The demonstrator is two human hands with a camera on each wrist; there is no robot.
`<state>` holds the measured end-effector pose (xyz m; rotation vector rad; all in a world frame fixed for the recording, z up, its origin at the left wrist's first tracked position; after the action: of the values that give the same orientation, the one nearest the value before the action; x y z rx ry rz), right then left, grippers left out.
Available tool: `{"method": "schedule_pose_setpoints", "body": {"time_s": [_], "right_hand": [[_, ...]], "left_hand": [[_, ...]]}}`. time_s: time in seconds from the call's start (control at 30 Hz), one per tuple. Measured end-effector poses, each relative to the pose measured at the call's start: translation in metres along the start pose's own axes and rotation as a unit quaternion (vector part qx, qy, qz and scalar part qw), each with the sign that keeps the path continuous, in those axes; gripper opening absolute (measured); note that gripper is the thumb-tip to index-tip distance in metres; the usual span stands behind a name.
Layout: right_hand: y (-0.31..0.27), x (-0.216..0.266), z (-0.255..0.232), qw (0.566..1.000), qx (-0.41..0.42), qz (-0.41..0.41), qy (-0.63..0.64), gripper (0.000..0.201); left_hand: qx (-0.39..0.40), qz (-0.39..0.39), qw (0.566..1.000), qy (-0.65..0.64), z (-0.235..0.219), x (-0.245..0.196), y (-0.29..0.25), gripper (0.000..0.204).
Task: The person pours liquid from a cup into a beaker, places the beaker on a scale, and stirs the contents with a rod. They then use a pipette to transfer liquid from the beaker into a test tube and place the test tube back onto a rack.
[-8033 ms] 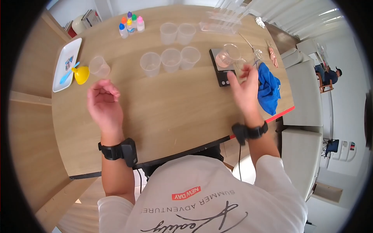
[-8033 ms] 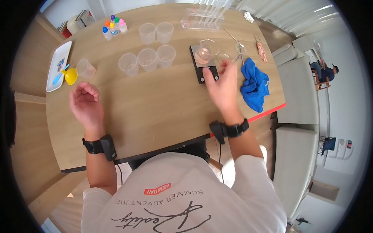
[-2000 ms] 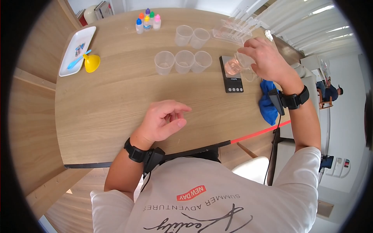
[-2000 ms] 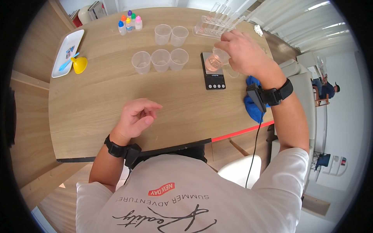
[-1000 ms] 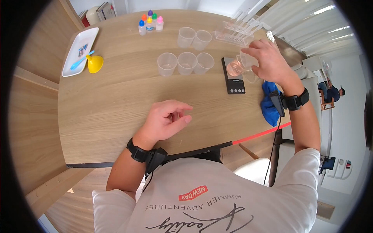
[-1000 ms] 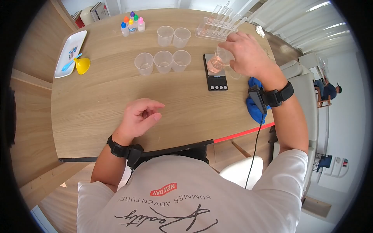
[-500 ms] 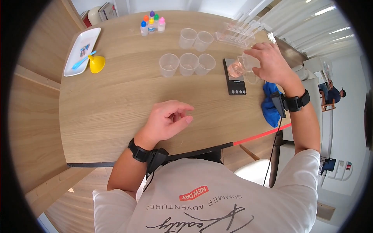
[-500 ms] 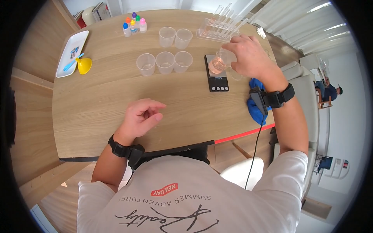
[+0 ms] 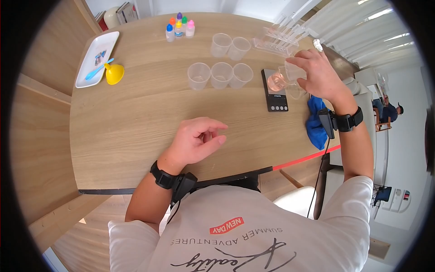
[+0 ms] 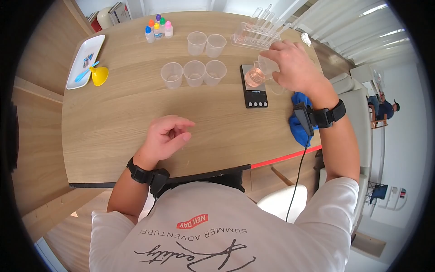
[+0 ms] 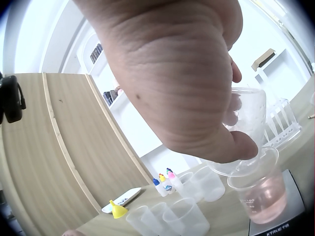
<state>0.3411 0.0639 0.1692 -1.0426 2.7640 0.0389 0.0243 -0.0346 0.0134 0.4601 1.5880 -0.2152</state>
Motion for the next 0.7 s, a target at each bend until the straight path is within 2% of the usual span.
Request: {"method": "schedule_pose_setpoints", "body": {"time_s": [0.07, 0.17, 0.23, 0.27, 0.33, 0.37, 0.43, 0.47, 0.53, 0.57, 0.63, 0.7], "right_hand": [[0.001, 0.000, 0.000, 1.000, -0.005, -0.003, 0.002, 0.053], [0.001, -0.003, -0.001, 0.999, 0.034, 0.018, -0.010, 0.051], [0.005, -0.007, -0.006, 0.996, -0.001, 0.077, 0.038, 0.052], [0.007, -0.008, -0.003, 0.997, -0.003, 0.070, 0.040, 0.052], [0.013, -0.007, -0.001, 0.984, -0.115, 0.108, 0.089, 0.057], [0.018, -0.006, -0.001, 0.984, -0.116, 0.100, 0.091, 0.057], [0.033, 0.006, -0.008, 0.964, -0.111, 0.147, 0.194, 0.062], [0.043, 0.011, -0.008, 0.964, -0.113, 0.140, 0.196, 0.062], [0.064, 0.021, -0.007, 0.932, -0.133, 0.157, 0.299, 0.064], [0.076, 0.024, -0.004, 0.932, -0.135, 0.151, 0.302, 0.064], [0.101, 0.027, 0.005, 0.893, -0.161, 0.128, 0.399, 0.067], [0.127, 0.032, 0.014, 0.878, -0.149, 0.128, 0.437, 0.063]], "left_hand": [[-0.001, -0.001, 1.000, 0.005, 0.000, 0.000, 0.000, 0.018], [-0.014, 0.012, 1.000, 0.007, 0.001, 0.001, 0.000, 0.018], [-0.008, 0.013, 1.000, 0.010, 0.000, 0.002, -0.001, 0.019], [-0.015, 0.011, 1.000, 0.013, 0.000, 0.002, -0.002, 0.019], [0.005, 0.000, 1.000, -0.002, 0.000, 0.003, -0.002, 0.022], [-0.002, -0.001, 1.000, 0.001, 0.000, 0.003, -0.002, 0.022], [0.007, -0.001, 1.000, 0.004, 0.000, 0.004, -0.002, 0.022], [0.001, -0.002, 1.000, 0.007, 0.000, 0.004, -0.001, 0.022], [0.010, 0.006, 1.000, 0.010, -0.001, 0.004, -0.001, 0.022], [0.005, 0.005, 1.000, 0.013, -0.001, 0.005, -0.001, 0.022], [0.007, 0.013, 1.000, -0.004, 0.000, 0.007, -0.001, 0.021], [0.004, 0.016, 1.000, -0.002, 0.000, 0.007, -0.001, 0.021]]}}
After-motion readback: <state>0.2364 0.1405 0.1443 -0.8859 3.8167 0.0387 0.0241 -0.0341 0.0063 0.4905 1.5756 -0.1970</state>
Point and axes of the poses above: each hand's wrist, its own y-axis towards the middle knuckle, its own z-axis out of the palm, x = y × z, the point moved 1 cm from there along y, towards the middle knuckle, and after that the axes turned 9 degrees about -z, right-handed, at the moved point
